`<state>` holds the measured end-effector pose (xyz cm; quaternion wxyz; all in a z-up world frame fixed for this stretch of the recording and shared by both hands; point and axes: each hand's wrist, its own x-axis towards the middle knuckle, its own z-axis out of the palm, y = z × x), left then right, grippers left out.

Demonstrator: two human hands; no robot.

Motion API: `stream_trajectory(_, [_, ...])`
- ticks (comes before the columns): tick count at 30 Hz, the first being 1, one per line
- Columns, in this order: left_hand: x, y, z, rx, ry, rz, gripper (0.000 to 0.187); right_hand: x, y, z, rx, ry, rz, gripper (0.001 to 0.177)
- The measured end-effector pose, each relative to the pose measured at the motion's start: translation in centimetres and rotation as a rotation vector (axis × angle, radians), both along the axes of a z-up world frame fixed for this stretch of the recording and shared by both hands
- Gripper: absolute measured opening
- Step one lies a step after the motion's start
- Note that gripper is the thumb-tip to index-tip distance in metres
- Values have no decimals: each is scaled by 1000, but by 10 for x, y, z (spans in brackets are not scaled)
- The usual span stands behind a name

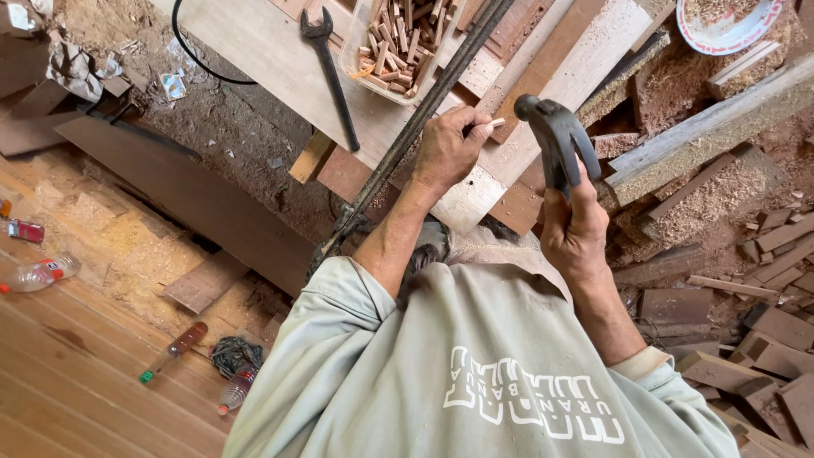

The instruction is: Drilling holes into a wooden frame and hammering in wooden pegs to secure the joints

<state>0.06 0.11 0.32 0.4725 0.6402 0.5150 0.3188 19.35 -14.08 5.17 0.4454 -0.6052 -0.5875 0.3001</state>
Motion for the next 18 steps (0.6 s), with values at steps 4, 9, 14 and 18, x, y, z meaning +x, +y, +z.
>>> stream_trajectory(4, [1,3,8,1,-5,-5,10,-8,16,22,-57,-70,49,50])
stream_trajectory(9, [2,4,-5,-10,6,17,8,4,11,9,-103,-6,-11,52])
stream_trajectory(14, [2,3,6,-11,-7,13,8,-2,3,-4,-55,51,-32,53])
stream_trajectory(18, [0,0,2,20,-10,10,7,-7,9,19,-183,-34,-20,50])
